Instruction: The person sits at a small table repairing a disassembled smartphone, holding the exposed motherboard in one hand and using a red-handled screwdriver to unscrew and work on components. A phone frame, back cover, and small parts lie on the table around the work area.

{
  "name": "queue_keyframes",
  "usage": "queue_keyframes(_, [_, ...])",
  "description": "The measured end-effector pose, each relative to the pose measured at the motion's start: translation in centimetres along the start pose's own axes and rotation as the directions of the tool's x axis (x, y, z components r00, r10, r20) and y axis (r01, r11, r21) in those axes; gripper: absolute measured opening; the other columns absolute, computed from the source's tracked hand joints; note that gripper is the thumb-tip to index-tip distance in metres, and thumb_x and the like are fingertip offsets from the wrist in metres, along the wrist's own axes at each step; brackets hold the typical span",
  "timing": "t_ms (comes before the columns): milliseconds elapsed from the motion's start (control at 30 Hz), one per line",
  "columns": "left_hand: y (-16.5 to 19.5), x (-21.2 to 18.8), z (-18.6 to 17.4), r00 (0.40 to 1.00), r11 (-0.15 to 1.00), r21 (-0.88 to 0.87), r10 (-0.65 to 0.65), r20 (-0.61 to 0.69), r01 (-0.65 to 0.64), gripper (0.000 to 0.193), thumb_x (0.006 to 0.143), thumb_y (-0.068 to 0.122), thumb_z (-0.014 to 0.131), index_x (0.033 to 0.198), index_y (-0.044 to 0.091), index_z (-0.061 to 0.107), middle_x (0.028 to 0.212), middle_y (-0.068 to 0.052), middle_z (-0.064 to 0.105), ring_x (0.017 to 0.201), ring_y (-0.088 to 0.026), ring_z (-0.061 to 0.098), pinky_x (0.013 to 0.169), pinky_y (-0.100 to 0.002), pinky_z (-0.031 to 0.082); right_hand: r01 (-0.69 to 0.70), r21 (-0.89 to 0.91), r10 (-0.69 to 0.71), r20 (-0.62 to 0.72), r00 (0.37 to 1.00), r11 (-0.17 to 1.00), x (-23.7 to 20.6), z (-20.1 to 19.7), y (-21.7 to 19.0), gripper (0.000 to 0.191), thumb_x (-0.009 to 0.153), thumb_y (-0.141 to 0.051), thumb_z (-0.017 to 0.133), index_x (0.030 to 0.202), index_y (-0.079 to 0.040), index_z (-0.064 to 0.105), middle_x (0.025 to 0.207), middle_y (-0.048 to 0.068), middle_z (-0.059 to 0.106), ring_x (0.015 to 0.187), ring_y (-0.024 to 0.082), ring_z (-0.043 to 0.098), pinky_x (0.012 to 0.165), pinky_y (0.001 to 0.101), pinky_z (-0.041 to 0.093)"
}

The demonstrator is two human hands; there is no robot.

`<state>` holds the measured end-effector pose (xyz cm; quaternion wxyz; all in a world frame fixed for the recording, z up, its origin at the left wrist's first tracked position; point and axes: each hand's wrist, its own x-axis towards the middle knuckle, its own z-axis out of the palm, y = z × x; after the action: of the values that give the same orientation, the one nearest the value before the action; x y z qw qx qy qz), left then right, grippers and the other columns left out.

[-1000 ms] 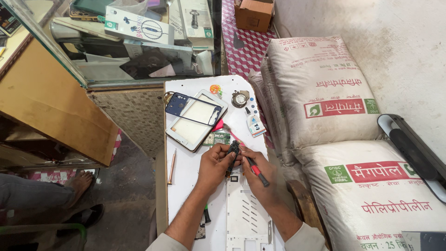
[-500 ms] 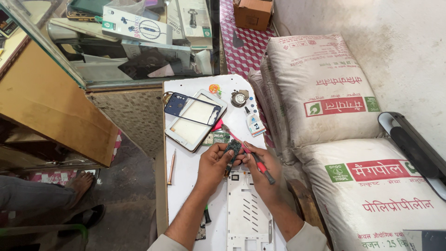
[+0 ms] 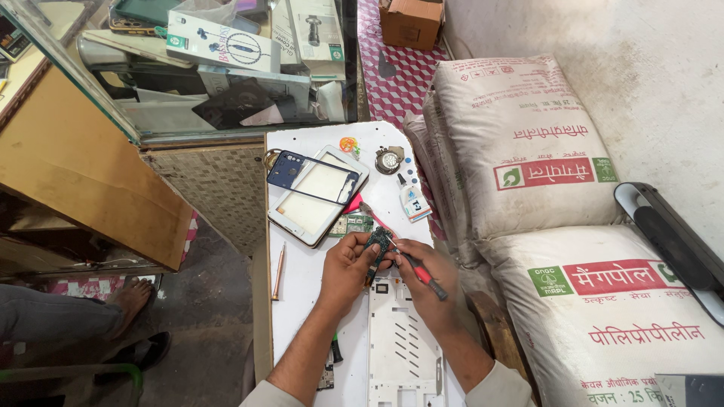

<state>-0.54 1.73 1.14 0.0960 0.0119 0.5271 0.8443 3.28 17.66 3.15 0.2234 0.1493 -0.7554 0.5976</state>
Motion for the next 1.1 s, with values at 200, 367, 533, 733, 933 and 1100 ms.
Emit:
queue_keyframes(200, [-0.01,0.02,0.00,1.000,1.000,0.002,-0.003,0.000,0.003,0.015,0.100,0.001,0.057,0.113,-0.007,0.062,0.101,-0.013,0.074,0.089,-0.016,0.075,0.082,-0.028,0.065,-0.035,-0.002,0.035,-0.006,0.999,0.999,-0.01,0.12,-0.64,0.019,0.095,0.005,0.066,0.114,0.005,0.068,0.117,0.016,0.073,0.098,0.018,0.077,0.083,0.0265,0.061])
queue_keyframes(367, [0.18,0.04,0.02,1.000,1.000,0.000,-0.010,-0.003,0.010,0.016,0.100,0.001,0.057,0.113,-0.007,0.062,0.101,-0.014,0.075,0.089,-0.017,0.076,0.081,-0.028,0.065,0.029,-0.081,-0.029,-0.009,1.000,0.996,0.20,0.07,-0.90,0.020,0.094,0.003,0.068,0.113,0.005,0.070,0.117,0.017,0.074,0.101,0.020,0.075,0.085,0.0278,0.060])
queue_keyframes(533, [0.23,0.21,-0.03,1.000,1.000,0.004,0.011,0.012,-0.011,0.016,0.100,0.000,0.057,0.113,-0.008,0.061,0.102,-0.014,0.075,0.089,-0.018,0.076,0.081,-0.028,0.065,-0.029,-0.052,0.028,-0.004,1.000,0.998,0.23,0.06,-1.03,0.020,0.095,0.002,0.066,0.115,0.005,0.069,0.117,0.016,0.075,0.098,0.019,0.076,0.084,0.0273,0.061])
queue_keyframes(733, [0.45,0.04,0.13,1.000,1.000,0.005,0.007,0.008,-0.007,0.015,0.100,0.001,0.057,0.113,-0.007,0.061,0.100,-0.015,0.075,0.089,-0.019,0.076,0.082,-0.029,0.066,-0.011,-0.013,0.011,0.007,1.000,1.000,0.26,-0.09,-0.64,0.019,0.096,0.001,0.067,0.114,0.005,0.069,0.118,0.017,0.074,0.100,0.019,0.076,0.086,0.0272,0.061])
queue_keyframes(933, [0.78,0.05,0.22,1.000,1.000,0.014,-0.020,0.002,0.020,0.016,0.100,0.002,0.057,0.112,-0.007,0.061,0.100,-0.015,0.075,0.090,-0.019,0.077,0.081,-0.029,0.066,-0.029,0.010,0.029,-0.006,1.000,1.000,0.17,0.14,-0.09,0.018,0.096,0.000,0.067,0.113,0.006,0.069,0.114,0.017,0.075,0.097,0.018,0.077,0.084,0.0264,0.062])
queue_keyframes(1100, [0.63,0.03,0.11,1.000,1.000,0.023,-0.011,0.003,0.011,0.015,0.100,0.002,0.057,0.112,-0.007,0.061,0.100,-0.015,0.076,0.089,-0.019,0.077,0.081,-0.029,0.066,-0.034,0.028,0.034,-0.004,0.999,0.999,0.23,0.14,-0.23,0.018,0.096,0.001,0.067,0.113,0.007,0.068,0.113,0.017,0.076,0.097,0.018,0.076,0.085,0.0266,0.061])
